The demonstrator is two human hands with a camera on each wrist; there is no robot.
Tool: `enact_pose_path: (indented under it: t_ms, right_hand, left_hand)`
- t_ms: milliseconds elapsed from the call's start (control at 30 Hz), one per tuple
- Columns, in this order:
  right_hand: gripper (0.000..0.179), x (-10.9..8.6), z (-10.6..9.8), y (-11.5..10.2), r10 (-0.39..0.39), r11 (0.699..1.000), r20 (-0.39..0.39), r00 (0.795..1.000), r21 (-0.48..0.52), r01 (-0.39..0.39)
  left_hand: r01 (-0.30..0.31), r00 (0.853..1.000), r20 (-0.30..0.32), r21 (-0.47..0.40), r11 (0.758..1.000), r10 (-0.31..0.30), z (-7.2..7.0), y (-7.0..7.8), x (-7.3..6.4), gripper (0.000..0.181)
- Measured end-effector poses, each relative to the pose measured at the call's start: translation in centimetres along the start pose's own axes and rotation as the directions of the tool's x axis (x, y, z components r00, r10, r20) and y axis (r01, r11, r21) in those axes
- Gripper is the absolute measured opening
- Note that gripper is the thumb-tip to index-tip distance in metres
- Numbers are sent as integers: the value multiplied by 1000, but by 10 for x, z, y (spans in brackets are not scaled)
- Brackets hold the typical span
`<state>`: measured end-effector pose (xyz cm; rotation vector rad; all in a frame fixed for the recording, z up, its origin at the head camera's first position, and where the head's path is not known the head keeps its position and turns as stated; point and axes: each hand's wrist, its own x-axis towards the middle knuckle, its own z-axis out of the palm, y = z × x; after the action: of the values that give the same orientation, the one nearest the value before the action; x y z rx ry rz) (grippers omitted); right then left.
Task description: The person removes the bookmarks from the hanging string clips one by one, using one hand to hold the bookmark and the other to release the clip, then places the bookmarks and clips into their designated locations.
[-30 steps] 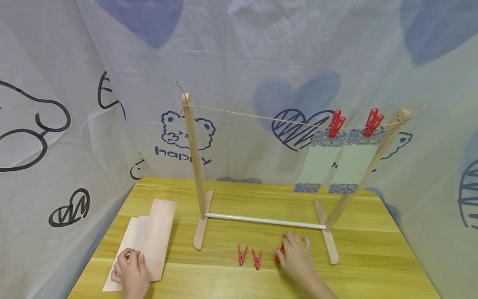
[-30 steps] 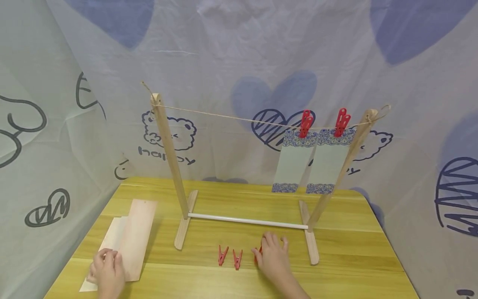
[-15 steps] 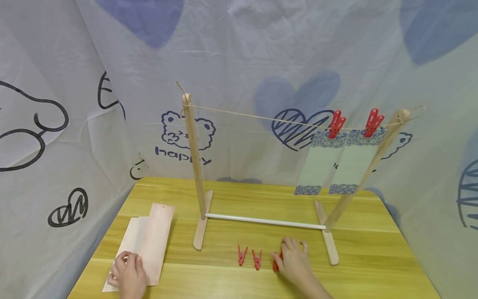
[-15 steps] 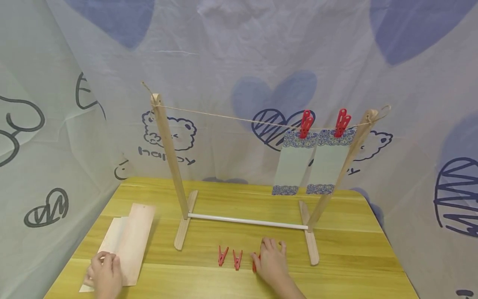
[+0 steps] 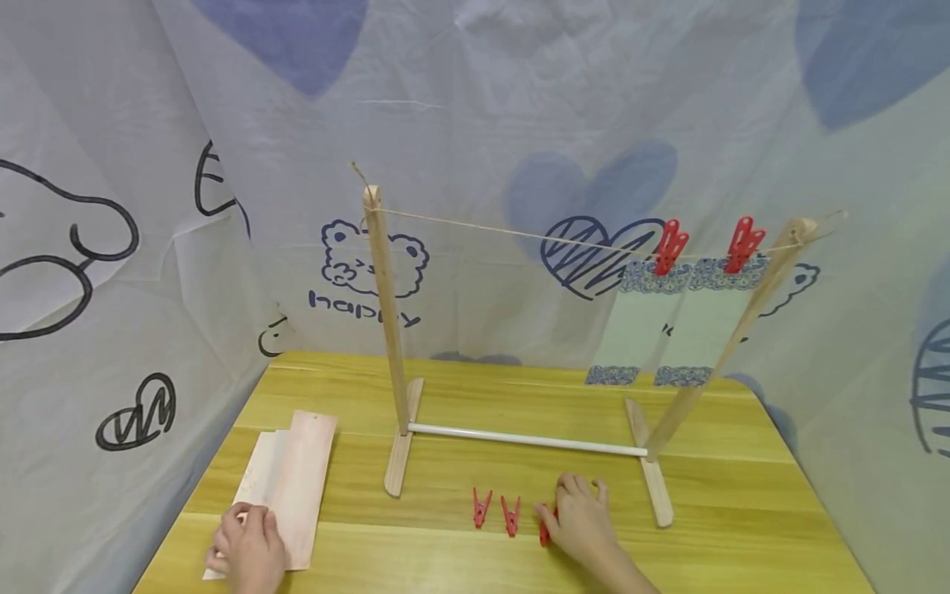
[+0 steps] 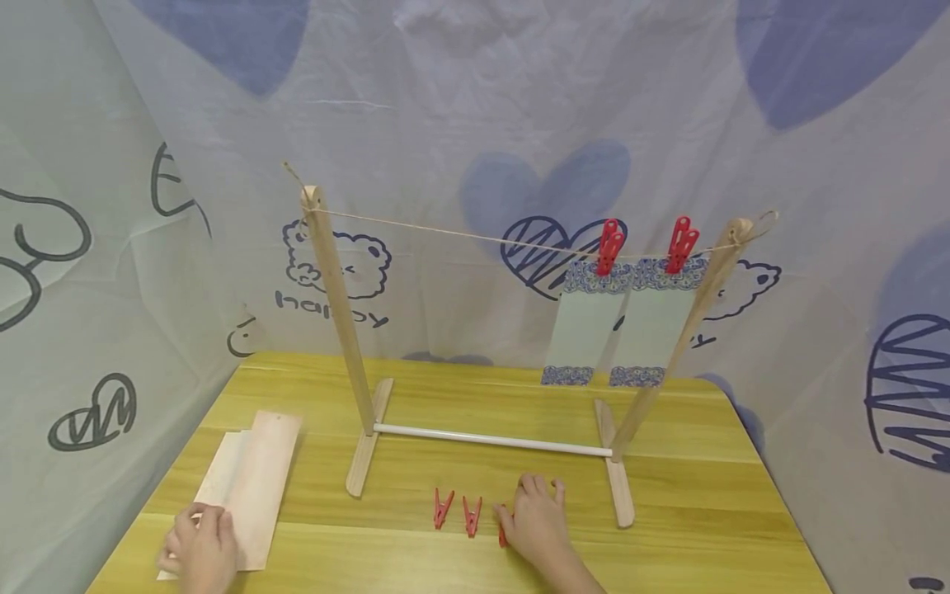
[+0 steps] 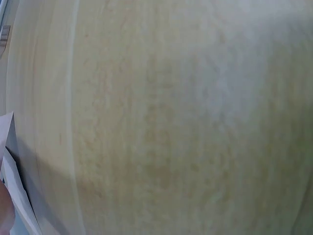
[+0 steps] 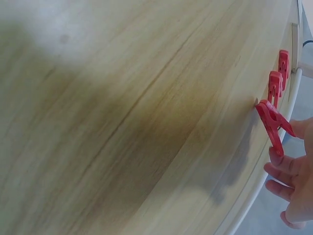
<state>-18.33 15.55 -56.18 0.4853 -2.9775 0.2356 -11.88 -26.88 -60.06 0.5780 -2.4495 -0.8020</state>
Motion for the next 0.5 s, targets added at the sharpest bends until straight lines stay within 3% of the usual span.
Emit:
enact_pose_path:
  t_ms: [300, 500]
  right_hand:
    - [44, 3, 3, -1, 29, 1000, 46, 999, 1, -29]
    - [43, 4, 5, -3, 52, 999, 30, 998, 8, -53]
  left_hand:
    - [-1, 1000, 28, 70, 998, -1, -2, -5, 2, 14]
    - [16, 999, 49, 130, 991, -22, -3, -8, 3, 14]
